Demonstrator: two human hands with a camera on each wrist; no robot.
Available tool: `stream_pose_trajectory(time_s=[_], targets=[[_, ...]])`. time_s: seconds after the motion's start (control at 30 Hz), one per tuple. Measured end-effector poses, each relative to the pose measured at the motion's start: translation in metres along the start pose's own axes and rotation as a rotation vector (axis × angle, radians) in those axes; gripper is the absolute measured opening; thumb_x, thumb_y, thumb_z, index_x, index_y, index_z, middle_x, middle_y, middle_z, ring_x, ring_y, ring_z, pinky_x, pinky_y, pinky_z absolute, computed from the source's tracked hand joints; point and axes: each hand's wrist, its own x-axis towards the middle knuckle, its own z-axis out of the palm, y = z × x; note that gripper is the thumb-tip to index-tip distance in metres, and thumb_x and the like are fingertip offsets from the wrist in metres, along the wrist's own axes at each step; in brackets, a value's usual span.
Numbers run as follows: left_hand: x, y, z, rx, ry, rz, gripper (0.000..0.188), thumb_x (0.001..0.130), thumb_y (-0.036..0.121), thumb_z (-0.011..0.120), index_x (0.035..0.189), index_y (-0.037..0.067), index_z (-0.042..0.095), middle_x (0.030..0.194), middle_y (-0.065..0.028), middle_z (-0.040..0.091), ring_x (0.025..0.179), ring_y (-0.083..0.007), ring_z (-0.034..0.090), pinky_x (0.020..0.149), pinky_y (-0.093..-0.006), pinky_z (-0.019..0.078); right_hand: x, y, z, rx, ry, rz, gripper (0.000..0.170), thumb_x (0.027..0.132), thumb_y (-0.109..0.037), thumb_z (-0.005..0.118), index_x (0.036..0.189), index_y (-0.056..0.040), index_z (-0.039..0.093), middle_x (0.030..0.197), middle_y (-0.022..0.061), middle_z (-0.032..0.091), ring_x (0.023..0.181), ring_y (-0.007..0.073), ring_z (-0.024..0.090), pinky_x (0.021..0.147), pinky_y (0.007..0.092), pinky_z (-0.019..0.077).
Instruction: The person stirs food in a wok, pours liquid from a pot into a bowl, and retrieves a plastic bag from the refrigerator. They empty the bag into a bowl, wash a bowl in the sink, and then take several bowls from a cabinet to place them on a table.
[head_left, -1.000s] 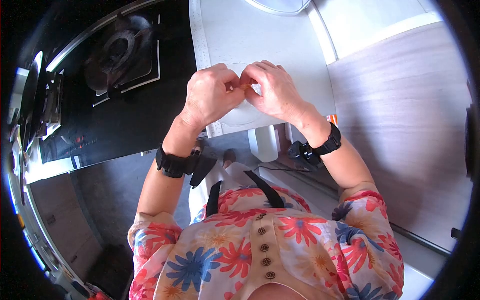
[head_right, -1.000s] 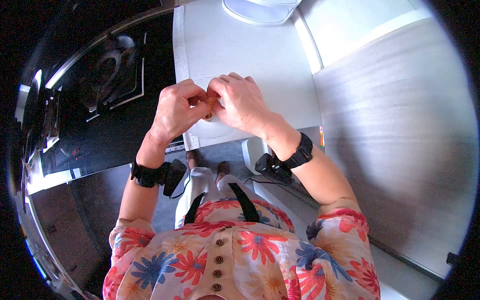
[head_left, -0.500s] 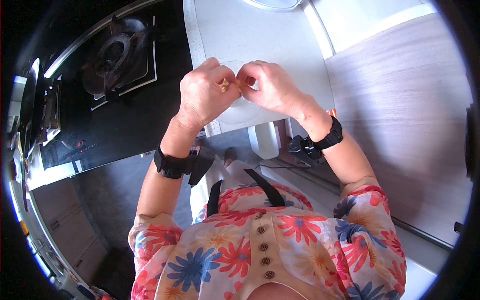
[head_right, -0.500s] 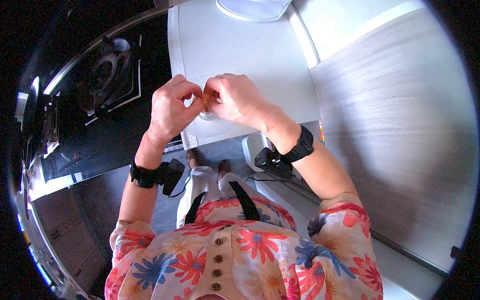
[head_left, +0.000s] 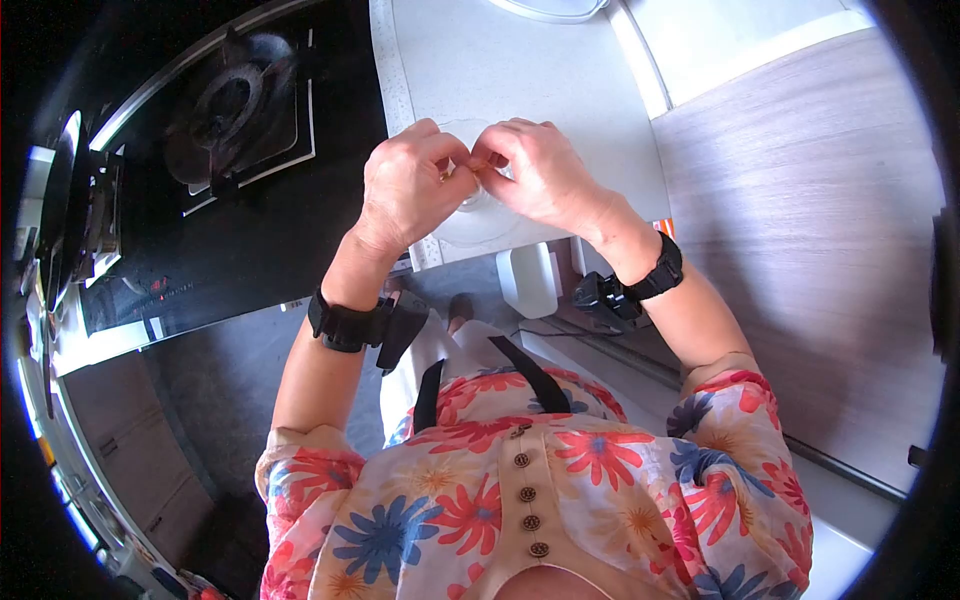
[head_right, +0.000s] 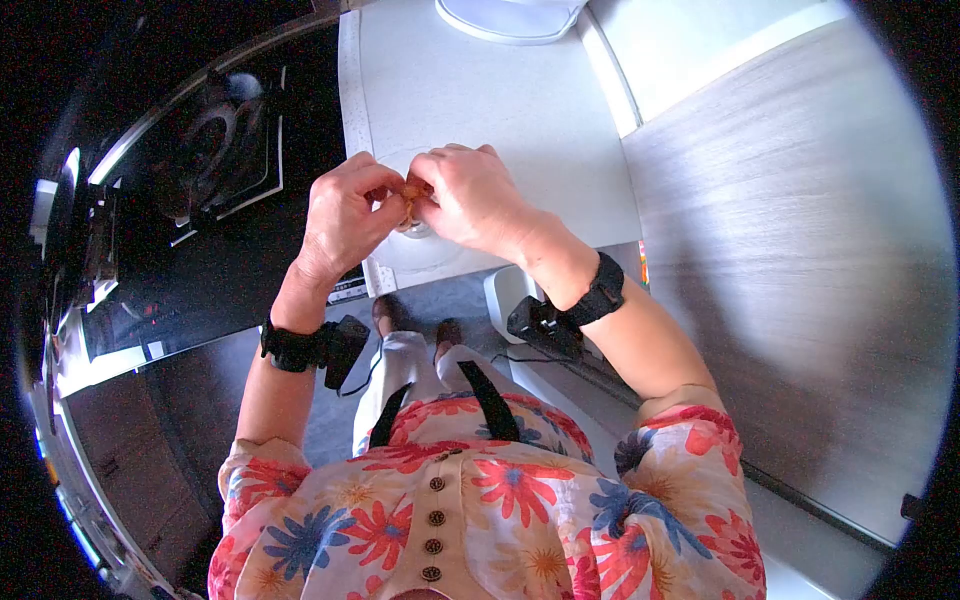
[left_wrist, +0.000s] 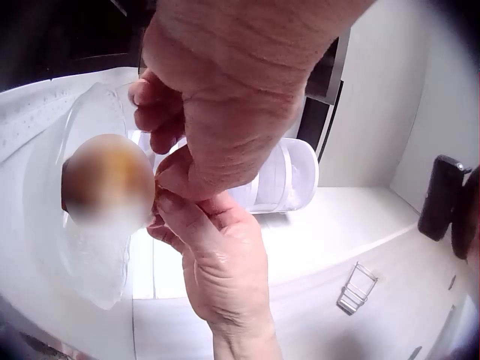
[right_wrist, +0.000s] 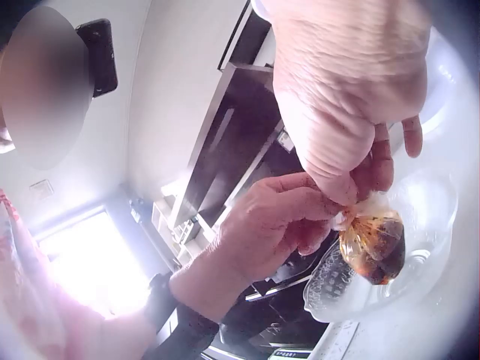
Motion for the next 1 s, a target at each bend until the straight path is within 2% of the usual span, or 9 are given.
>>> stream_pose_trajectory(time_s=[0.03, 0.13, 0.33, 0.4, 0.7, 0.73, 0.8, 0.93, 1.0], targets=[[-0.001, 0.001, 0.000, 0.000, -0.001, -0.003, 0.013, 0.062, 0.014, 0.066, 0.073, 0.007, 0.068, 0.068, -0.0070, 0.058, 0.060, -0.0210, 0.058, 0.055, -0.0303, 0.0468, 0.000, -0.001, 0.000, -0.139, -0.013, -0.045, 0.011, 0.070, -0.017, 0.064, 0.073, -0.0090, 0.058, 0.072, 0.0071, 0.061, 0.076, 0.0262, 0.059, 0.067, 0.0415, 0.0427], [0.000, 0.005, -0.001, 0.068, -0.024, -0.005, 0.013, 0.062, 0.015, 0.065, 0.072, 0.007, 0.068, 0.069, -0.0067, 0.058, 0.060, -0.0212, 0.058, 0.058, -0.0303, 0.0475, -0.002, -0.004, 0.005, -0.248, 0.020, -0.091, 0.013, 0.070, -0.019, 0.065, 0.075, -0.0093, 0.058, 0.074, 0.0050, 0.061, 0.079, 0.0237, 0.059, 0.067, 0.0410, 0.0422], [0.003, 0.003, -0.002, 0.022, -0.162, -0.085, 0.015, 0.062, 0.017, 0.064, 0.072, 0.007, 0.069, 0.072, -0.0074, 0.062, 0.064, -0.0230, 0.060, 0.064, -0.0317, 0.0489, -0.002, -0.005, 0.009, -0.289, -0.017, -0.061, 0.018, 0.068, -0.022, 0.067, 0.077, -0.0090, 0.058, 0.076, 0.0037, 0.061, 0.080, 0.0219, 0.059, 0.070, 0.0395, 0.0419], [0.006, 0.006, -0.004, 0.029, -0.258, -0.188, 0.018, 0.062, 0.020, 0.064, 0.073, 0.007, 0.069, 0.072, -0.0085, 0.064, 0.067, -0.0236, 0.062, 0.067, -0.0320, 0.0496, -0.003, -0.003, 0.013, -0.300, -0.006, -0.067, 0.018, 0.068, -0.022, 0.067, 0.077, -0.0089, 0.058, 0.077, 0.0036, 0.061, 0.081, 0.0216, 0.058, 0.070, 0.0395, 0.0420], [0.013, 0.002, -0.007, -0.020, -0.388, -0.317, 0.024, 0.063, 0.021, 0.062, 0.080, 0.007, 0.071, 0.070, -0.0113, 0.066, 0.063, -0.0183, 0.063, 0.066, -0.0288, 0.0508, -0.003, -0.001, 0.018, -0.264, 0.023, -0.089, 0.017, 0.069, -0.021, 0.066, 0.078, -0.0089, 0.058, 0.078, 0.0028, 0.060, 0.082, 0.0207, 0.056, 0.070, 0.0385, 0.0416], [0.013, 0.003, -0.008, -0.020, -0.391, -0.315, 0.024, 0.063, 0.021, 0.062, 0.080, 0.007, 0.071, 0.070, -0.0113, 0.066, 0.063, -0.0183, 0.063, 0.066, -0.0288, 0.0508, -0.004, -0.001, 0.018, -0.263, 0.028, -0.108, 0.018, 0.069, -0.022, 0.067, 0.078, -0.0091, 0.058, 0.078, 0.0027, 0.059, 0.082, 0.0207, 0.056, 0.070, 0.0384, 0.0414], [0.014, 0.005, -0.010, -0.032, -0.391, -0.310, 0.019, 0.065, 0.013, 0.063, 0.077, -0.001, 0.067, 0.066, -0.0109, 0.063, 0.061, -0.0139, 0.060, 0.061, -0.0268, 0.0482, -0.003, 0.000, 0.018, -0.249, 0.042, -0.108, 0.016, 0.069, -0.020, 0.066, 0.076, -0.0090, 0.058, 0.077, 0.0036, 0.059, 0.081, 0.0219, 0.056, 0.069, 0.0386, 0.0420], [0.012, -0.001, -0.012, -0.154, -0.358, -0.287, 0.019, 0.068, 0.011, 0.061, 0.080, -0.002, 0.067, 0.067, -0.0095, 0.063, 0.062, -0.0112, 0.058, 0.060, -0.0252, 0.0474, 0.003, 0.006, 0.013, -0.093, 0.036, -0.063, 0.013, 0.067, -0.016, 0.066, 0.072, -0.0079, 0.057, 0.074, 0.0064, 0.059, 0.077, 0.0263, 0.056, 0.066, 0.0395, 0.0436], [0.010, -0.003, -0.010, -0.235, -0.266, -0.234, 0.019, 0.070, 0.011, 0.060, 0.083, -0.002, 0.066, 0.069, -0.0083, 0.063, 0.062, -0.0095, 0.056, 0.060, -0.0242, 0.0467, 0.003, 0.007, 0.012, -0.035, 0.066, -0.053, 0.012, 0.067, -0.015, 0.066, 0.071, -0.0076, 0.057, 0.073, 0.0073, 0.058, 0.076, 0.0277, 0.056, 0.066, 0.0397, 0.0440]])
